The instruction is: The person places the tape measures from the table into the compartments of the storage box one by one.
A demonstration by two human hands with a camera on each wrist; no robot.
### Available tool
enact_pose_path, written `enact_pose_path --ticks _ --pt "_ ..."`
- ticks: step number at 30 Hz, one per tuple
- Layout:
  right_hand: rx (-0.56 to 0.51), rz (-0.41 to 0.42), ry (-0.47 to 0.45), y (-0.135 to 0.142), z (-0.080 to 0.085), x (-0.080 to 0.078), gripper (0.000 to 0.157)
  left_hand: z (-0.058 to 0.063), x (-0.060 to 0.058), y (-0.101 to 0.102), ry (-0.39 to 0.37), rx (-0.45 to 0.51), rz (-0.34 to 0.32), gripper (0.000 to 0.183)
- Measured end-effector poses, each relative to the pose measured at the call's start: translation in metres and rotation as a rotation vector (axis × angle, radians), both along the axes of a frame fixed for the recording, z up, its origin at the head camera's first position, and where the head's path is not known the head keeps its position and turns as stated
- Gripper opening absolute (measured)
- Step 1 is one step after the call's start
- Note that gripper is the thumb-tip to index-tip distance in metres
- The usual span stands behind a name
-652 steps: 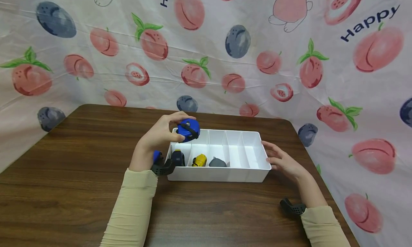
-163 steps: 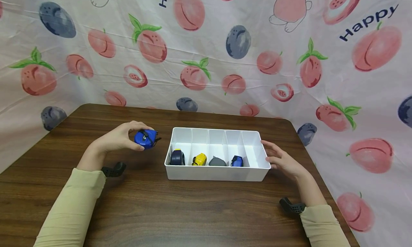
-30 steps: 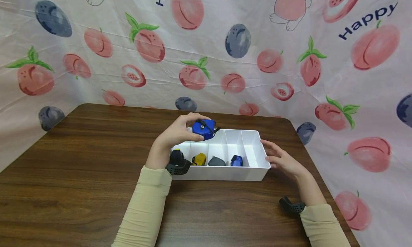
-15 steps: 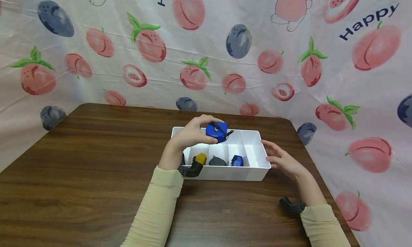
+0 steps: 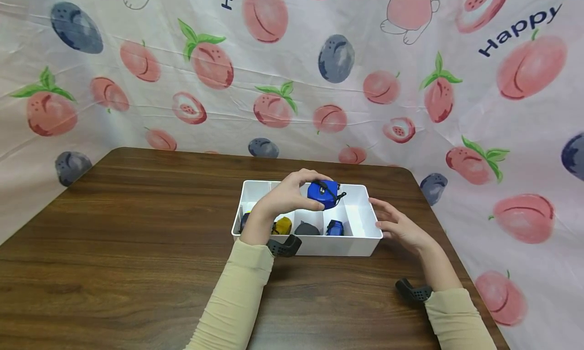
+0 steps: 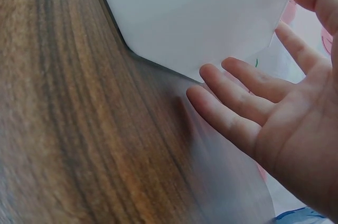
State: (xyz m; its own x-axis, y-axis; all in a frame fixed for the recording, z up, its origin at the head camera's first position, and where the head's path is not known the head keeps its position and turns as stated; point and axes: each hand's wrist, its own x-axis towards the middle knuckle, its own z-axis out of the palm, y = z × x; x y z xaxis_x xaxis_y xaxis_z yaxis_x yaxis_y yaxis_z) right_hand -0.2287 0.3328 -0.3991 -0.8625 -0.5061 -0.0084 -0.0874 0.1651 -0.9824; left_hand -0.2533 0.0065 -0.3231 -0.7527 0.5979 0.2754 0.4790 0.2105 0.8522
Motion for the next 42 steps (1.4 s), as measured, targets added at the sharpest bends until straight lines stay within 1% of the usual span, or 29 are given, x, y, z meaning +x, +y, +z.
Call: enact_pose_path --ticks 8,18,24,28,30,32,35,37,42 --pt "0.025 -0.011 -0.016 -0.001 0.001 0.0 0.061 -0.009 0.0 0.014 -0.018 -0.007 0.004 0.051" --pt "0.024 -0.018 -0.023 -0.001 0.002 0.002 0.059 -0.014 0.004 0.033 0.034 -0.038 -0.009 0.054" --pt "-0.016 0.027 -0.014 0.0 0.003 0.002 0.057 -0.016 0.009 0.044 0.033 -0.09 0.024 0.054" --pt "-0.04 0.052 -0.019 0.002 0.003 0.001 0.056 -0.018 0.01 0.049 0.027 -0.082 0.023 0.054" --pt "-0.047 0.062 -0.018 0.002 0.003 0.002 0.054 -0.02 0.009 0.052 0.042 -0.077 0.013 0.053" --pt "-0.05 0.075 -0.011 0.003 0.003 0.002 0.053 -0.021 0.009 0.054 0.074 -0.078 -0.001 0.052" --pt "-0.046 0.087 -0.002 0.003 0.003 0.001 0.052 -0.022 0.008 0.058 0.132 -0.097 -0.015 0.049" --pt "-0.041 0.092 -0.003 0.004 0.003 0.0 0.052 -0.022 0.009 0.06 0.153 -0.116 -0.014 0.049" --pt "-0.031 0.097 -0.01 0.005 0.003 0.0 0.053 -0.023 0.011 0.063 0.141 -0.173 0.016 0.052"
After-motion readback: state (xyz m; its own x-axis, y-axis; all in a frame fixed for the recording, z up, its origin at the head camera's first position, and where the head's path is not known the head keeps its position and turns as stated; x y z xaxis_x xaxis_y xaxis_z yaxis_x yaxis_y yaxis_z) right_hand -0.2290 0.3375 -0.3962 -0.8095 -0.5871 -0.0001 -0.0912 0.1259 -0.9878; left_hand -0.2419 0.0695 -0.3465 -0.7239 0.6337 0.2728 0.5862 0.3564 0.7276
